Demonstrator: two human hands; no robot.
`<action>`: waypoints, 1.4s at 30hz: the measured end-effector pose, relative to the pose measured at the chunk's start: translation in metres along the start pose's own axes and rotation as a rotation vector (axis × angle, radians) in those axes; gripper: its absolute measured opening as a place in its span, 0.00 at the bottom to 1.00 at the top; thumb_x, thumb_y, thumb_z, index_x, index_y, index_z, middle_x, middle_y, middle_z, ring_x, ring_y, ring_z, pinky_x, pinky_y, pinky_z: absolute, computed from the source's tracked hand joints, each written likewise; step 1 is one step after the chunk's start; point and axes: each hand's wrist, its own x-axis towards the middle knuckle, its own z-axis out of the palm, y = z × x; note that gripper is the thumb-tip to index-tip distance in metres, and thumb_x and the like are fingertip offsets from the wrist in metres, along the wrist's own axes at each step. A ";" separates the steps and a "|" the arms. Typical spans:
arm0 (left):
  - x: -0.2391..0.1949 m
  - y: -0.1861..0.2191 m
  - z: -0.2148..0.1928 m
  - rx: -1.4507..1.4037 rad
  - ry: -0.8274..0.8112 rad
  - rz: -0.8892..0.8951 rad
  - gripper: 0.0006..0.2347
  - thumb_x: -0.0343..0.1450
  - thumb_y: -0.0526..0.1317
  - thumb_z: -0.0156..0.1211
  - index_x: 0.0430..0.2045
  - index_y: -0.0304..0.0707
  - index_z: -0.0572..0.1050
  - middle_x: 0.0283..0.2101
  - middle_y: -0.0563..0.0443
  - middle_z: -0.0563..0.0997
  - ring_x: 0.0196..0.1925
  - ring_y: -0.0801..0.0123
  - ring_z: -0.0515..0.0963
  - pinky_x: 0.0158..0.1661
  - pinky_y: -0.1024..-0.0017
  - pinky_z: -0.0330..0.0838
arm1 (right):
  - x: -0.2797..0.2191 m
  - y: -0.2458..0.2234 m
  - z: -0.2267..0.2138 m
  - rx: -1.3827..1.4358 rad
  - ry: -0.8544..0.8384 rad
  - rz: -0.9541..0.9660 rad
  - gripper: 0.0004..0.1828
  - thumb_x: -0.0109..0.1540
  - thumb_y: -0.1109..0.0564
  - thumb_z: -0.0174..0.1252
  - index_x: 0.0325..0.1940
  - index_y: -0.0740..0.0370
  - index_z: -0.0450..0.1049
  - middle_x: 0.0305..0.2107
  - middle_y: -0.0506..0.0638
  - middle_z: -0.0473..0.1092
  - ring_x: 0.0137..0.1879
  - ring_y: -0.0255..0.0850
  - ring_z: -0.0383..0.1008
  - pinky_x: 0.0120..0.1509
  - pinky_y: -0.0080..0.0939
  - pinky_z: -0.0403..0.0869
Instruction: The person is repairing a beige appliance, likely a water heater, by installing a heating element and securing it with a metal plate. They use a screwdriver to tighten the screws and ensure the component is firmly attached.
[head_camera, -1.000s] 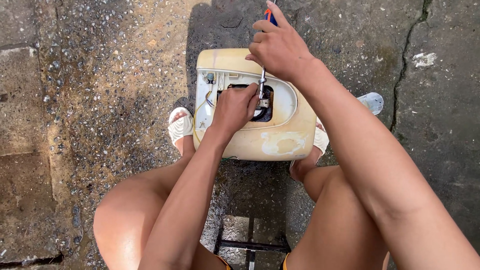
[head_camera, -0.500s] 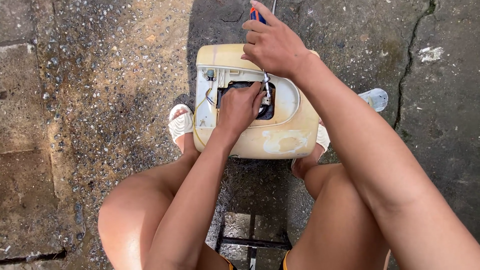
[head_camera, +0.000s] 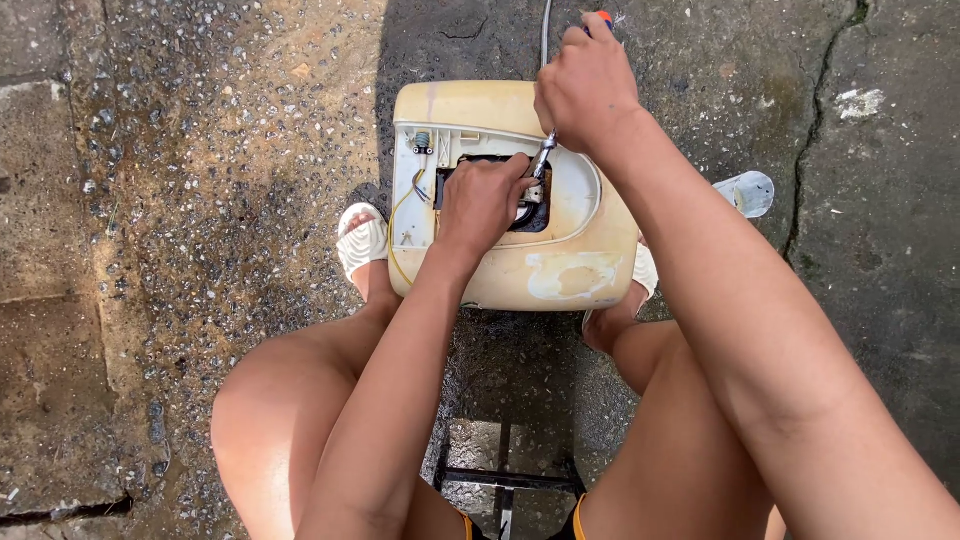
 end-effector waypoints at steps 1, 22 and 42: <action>0.000 -0.001 0.002 0.000 0.002 0.000 0.10 0.73 0.44 0.62 0.28 0.42 0.68 0.18 0.45 0.76 0.22 0.37 0.74 0.28 0.48 0.69 | -0.004 0.000 -0.004 -0.002 0.001 -0.001 0.18 0.63 0.45 0.48 0.32 0.45 0.84 0.27 0.50 0.77 0.44 0.44 0.72 0.69 0.50 0.58; 0.001 -0.003 0.007 0.065 0.049 0.143 0.05 0.73 0.44 0.61 0.30 0.52 0.72 0.16 0.56 0.74 0.26 0.62 0.79 0.38 0.65 0.72 | -0.072 0.021 -0.032 0.494 -0.371 0.245 0.11 0.56 0.51 0.64 0.39 0.56 0.84 0.34 0.62 0.80 0.45 0.66 0.80 0.51 0.55 0.72; 0.002 -0.004 -0.009 -0.128 -0.106 -0.063 0.05 0.70 0.37 0.55 0.29 0.39 0.66 0.21 0.38 0.76 0.24 0.28 0.72 0.23 0.43 0.61 | 0.001 0.019 -0.014 0.183 0.498 -0.259 0.03 0.60 0.48 0.71 0.32 0.41 0.83 0.35 0.36 0.74 0.65 0.42 0.69 0.65 0.52 0.64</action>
